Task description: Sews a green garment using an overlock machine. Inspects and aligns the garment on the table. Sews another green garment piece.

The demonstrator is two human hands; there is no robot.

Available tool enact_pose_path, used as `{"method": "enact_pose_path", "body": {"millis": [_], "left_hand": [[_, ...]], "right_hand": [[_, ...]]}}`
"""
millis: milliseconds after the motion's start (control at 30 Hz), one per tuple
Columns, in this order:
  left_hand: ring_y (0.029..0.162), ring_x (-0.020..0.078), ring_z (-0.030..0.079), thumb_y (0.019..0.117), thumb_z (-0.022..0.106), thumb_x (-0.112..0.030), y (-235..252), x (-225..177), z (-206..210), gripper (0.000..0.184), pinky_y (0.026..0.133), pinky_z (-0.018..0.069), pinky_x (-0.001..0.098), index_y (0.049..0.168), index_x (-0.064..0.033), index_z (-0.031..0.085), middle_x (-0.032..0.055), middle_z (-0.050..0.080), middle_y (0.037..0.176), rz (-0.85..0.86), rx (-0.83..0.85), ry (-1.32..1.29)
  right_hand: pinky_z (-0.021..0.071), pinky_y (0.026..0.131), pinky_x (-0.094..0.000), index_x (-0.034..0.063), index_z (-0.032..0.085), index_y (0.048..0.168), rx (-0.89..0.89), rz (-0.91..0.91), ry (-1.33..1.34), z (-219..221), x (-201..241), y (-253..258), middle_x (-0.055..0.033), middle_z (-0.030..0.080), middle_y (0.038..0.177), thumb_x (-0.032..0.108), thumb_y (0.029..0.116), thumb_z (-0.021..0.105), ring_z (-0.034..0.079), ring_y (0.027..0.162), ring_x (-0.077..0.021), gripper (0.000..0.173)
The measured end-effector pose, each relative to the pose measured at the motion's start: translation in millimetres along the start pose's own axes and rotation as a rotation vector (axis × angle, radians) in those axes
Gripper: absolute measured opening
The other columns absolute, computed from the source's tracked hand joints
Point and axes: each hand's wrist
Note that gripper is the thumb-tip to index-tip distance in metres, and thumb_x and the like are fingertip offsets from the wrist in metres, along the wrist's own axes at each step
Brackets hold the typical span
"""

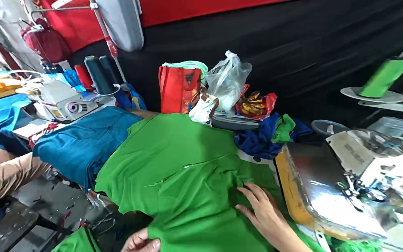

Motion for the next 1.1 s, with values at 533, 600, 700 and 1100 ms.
{"method": "enact_pose_path", "body": {"millis": [533, 600, 700, 1100], "left_hand": [[0.080, 0.0078, 0.071, 0.0895, 0.065, 0.004, 12, -13, 66, 0.016, 0.074, 0.0608, 0.0297, 0.093, -0.0105, 0.071, -0.0017, 0.074, 0.086, 0.085, -0.323, -0.008], [0.074, 0.0085, 0.070, 0.0895, 0.061, 0.005, 17, -18, 40, 0.014, 0.066, 0.0607, 0.0293, 0.094, -0.0064, 0.066, -0.0011, 0.072, 0.083, 0.112, -0.530, 0.148], [0.059, 0.0061, 0.062, 0.0943, 0.049, 0.004, 25, -26, 16, 0.017, 0.050, 0.0545, 0.0234, 0.109, -0.0032, 0.054, -0.0005, 0.066, 0.086, 0.061, -0.599, 0.260], [0.089, 0.0017, 0.066, 0.1057, 0.044, -0.028, 56, -215, 22, 0.025, 0.077, 0.0562, 0.0197, 0.118, -0.0201, 0.064, -0.0075, 0.069, 0.103, 0.626, 0.250, 0.453]], "right_hand": [[0.0590, 0.086, -0.0250, 0.0011, 0.066, 0.108, 0.154, 0.126, 1.047, -66, 102, -2, 0.0009, 0.070, 0.111, 0.008, 0.0967, 0.065, 0.068, 0.099, -0.0039, 0.014], [0.0632, 0.075, -0.0332, 0.0004, 0.060, 0.113, -0.006, 0.332, 0.983, -93, 83, 3, -0.0005, 0.071, 0.098, 0.007, 0.1010, 0.056, 0.072, 0.083, -0.0110, 0.014], [0.0616, 0.063, -0.0254, 0.0154, 0.061, 0.106, -0.287, 0.327, 0.851, -122, 43, 2, 0.0070, 0.069, 0.082, 0.011, 0.0983, 0.058, 0.068, 0.068, -0.0054, 0.010], [0.0559, 0.081, -0.0211, 0.0008, 0.068, 0.115, -0.230, -0.108, 0.298, -259, -20, 1, -0.0013, 0.071, 0.103, -0.003, 0.0862, 0.062, 0.066, 0.086, -0.0040, 0.030]]}}
Point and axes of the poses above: each hand's wrist, its own y-axis towards the middle knuckle, its own z-axis out of the palm, x = y × z
